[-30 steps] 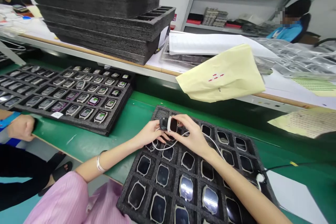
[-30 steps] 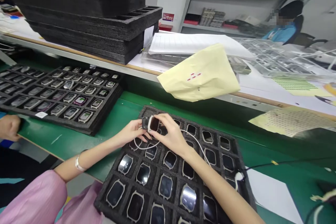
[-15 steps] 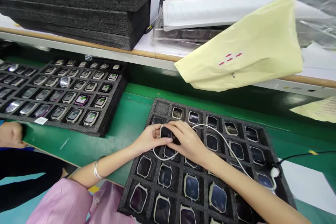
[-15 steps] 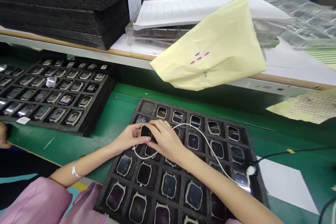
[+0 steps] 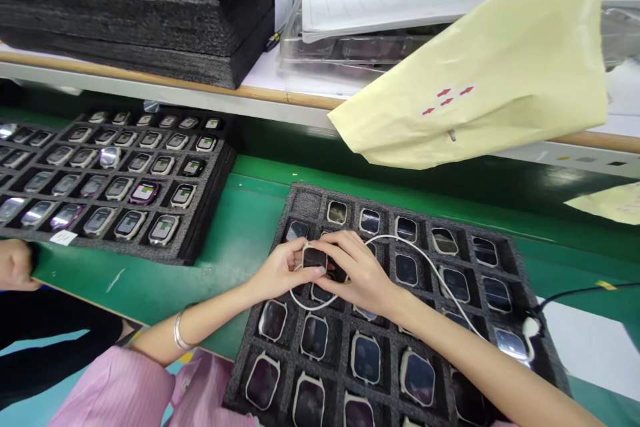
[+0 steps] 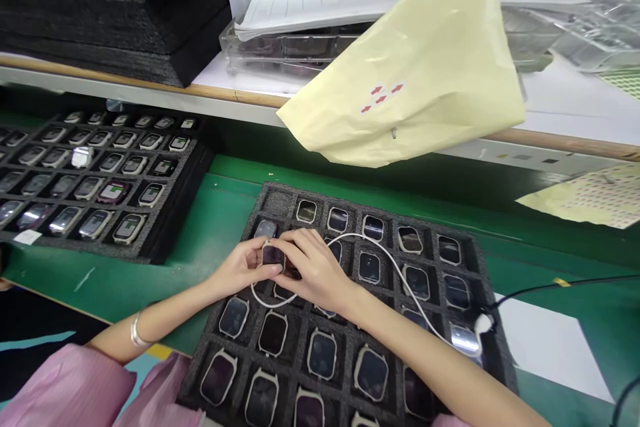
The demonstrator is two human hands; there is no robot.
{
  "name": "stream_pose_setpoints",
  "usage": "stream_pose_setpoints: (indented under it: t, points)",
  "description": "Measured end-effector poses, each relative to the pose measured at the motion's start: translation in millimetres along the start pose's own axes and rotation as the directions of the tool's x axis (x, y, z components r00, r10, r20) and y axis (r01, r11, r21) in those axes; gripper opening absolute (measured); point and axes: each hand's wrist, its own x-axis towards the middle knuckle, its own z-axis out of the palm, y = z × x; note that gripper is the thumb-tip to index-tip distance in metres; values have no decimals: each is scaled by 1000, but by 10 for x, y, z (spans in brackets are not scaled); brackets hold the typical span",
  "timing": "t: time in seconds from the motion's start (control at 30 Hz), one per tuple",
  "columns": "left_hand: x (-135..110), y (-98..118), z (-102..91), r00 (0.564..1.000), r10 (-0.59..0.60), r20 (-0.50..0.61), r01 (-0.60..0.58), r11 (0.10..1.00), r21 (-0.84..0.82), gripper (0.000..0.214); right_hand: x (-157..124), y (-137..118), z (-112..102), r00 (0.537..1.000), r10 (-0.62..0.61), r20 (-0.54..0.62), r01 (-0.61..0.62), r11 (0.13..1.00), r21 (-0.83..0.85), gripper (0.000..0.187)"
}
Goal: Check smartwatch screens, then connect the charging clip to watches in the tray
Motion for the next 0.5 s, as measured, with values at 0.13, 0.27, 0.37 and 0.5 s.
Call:
stream_pose_setpoints:
  t: [0.13, 0.27, 0.37, 0.5]
  points:
    - [-7, 5, 12, 998, -3, 57, 3, 1000, 9, 33, -6, 12, 13, 1000, -5, -22, 5, 1000, 4, 36]
    - [-32, 17, 15, 991, -80, 105, 78, 997, 22, 37, 8, 12, 18, 999, 25, -21, -24, 999, 36, 37]
    - [-48, 21, 27, 996, -86, 37, 84, 995, 51, 43, 17, 15, 22, 999, 53, 2, -53, 997, 62, 39]
    - [-59, 24, 61, 998, -49, -38, 51, 997, 56, 42, 11, 29, 48, 998, 65, 2, -65, 992, 105, 41]
